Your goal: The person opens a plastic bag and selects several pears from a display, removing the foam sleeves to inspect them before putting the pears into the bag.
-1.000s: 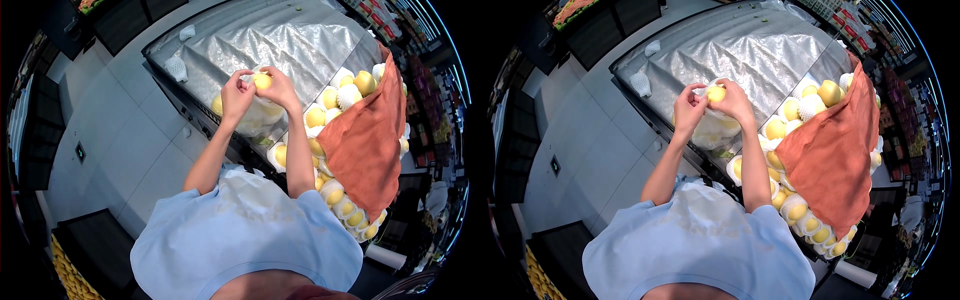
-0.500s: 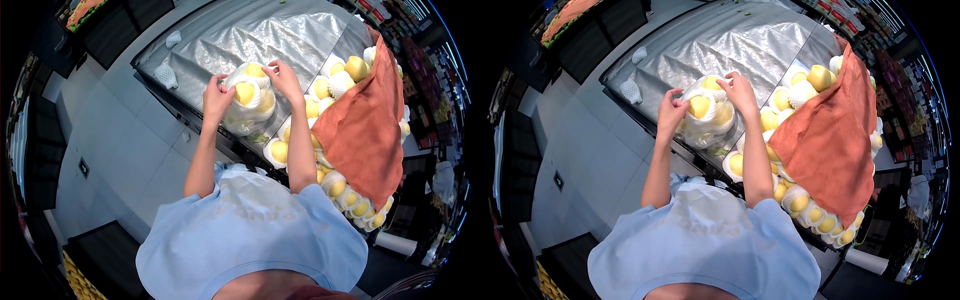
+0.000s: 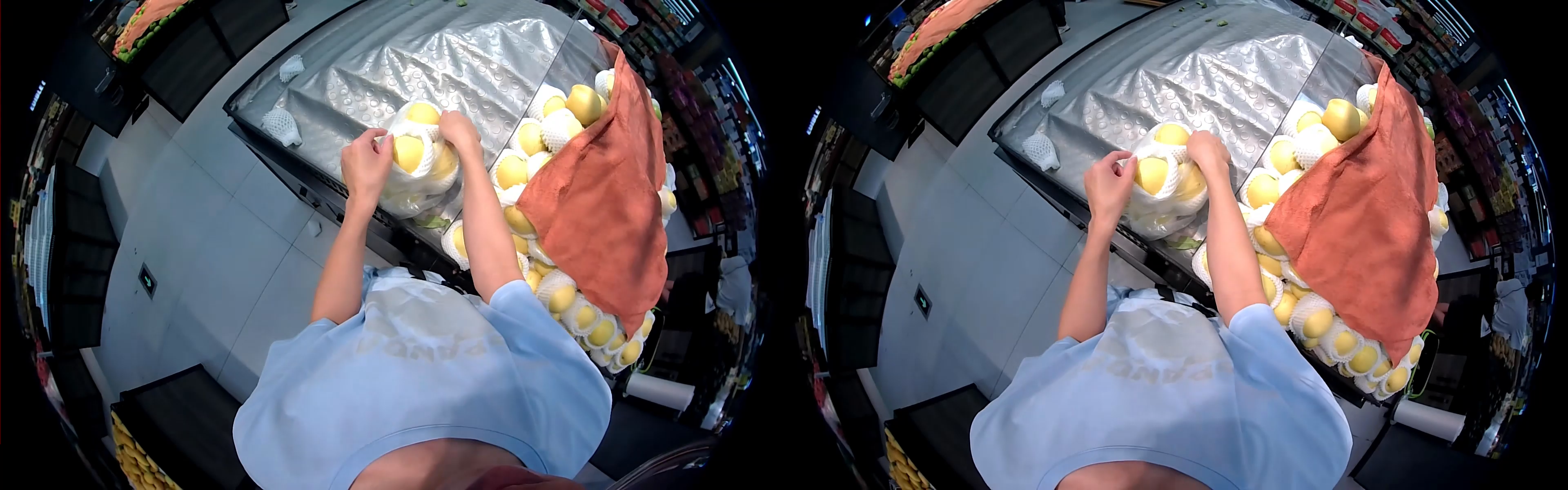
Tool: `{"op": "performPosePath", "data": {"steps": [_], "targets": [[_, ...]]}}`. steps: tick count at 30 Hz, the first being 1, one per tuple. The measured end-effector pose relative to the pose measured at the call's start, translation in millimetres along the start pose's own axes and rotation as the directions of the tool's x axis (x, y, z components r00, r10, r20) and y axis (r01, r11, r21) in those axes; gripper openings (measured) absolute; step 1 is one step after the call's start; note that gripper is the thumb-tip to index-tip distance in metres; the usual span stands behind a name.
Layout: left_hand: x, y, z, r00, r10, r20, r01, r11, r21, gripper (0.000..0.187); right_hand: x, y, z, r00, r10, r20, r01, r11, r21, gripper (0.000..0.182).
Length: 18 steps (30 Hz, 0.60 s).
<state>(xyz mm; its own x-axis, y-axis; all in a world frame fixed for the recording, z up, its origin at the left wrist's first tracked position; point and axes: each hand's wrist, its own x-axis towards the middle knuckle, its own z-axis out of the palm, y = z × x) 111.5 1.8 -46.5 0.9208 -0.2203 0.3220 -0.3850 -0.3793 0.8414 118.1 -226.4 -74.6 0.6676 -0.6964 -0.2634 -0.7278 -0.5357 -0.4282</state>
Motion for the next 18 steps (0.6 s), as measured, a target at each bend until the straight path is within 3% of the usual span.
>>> {"op": "performPosePath", "data": {"steps": [7, 11, 14, 16, 18], "targets": [[0, 8, 0, 0.997, 0.063, 0.052, -0.071, 0.984, 0.164, 0.016, -36, -21, -26, 0.998, -0.066, 0.020, 0.068, 0.988, -0.137, 0.050], [7, 10, 2, 0.986, 0.151, 0.069, -0.163, 0.953, 0.254, 0.013, -22, -18, -18, 1.000, -0.014, 0.007, 0.015, 0.992, -0.124, 0.054], [12, 19, 1, 0.979, 0.191, 0.068, -0.202, 0.942, 0.269, 0.015, -2, -7, -17, 0.995, -0.097, -0.011, 0.093, 0.977, -0.192, 0.049], [12, 29, 4, 0.971, 0.223, 0.089, -0.240, 0.926, 0.290, 0.015, 10, 1, -19, 0.939, -0.234, 0.252, 0.278, 0.948, -0.156, 0.041], [9, 34, 7, 0.961, 0.256, 0.110, -0.277, 0.909, 0.310, 0.015, 9, 6, -24, 0.921, -0.274, 0.278, 0.311, 0.945, -0.100, 0.037]]}}
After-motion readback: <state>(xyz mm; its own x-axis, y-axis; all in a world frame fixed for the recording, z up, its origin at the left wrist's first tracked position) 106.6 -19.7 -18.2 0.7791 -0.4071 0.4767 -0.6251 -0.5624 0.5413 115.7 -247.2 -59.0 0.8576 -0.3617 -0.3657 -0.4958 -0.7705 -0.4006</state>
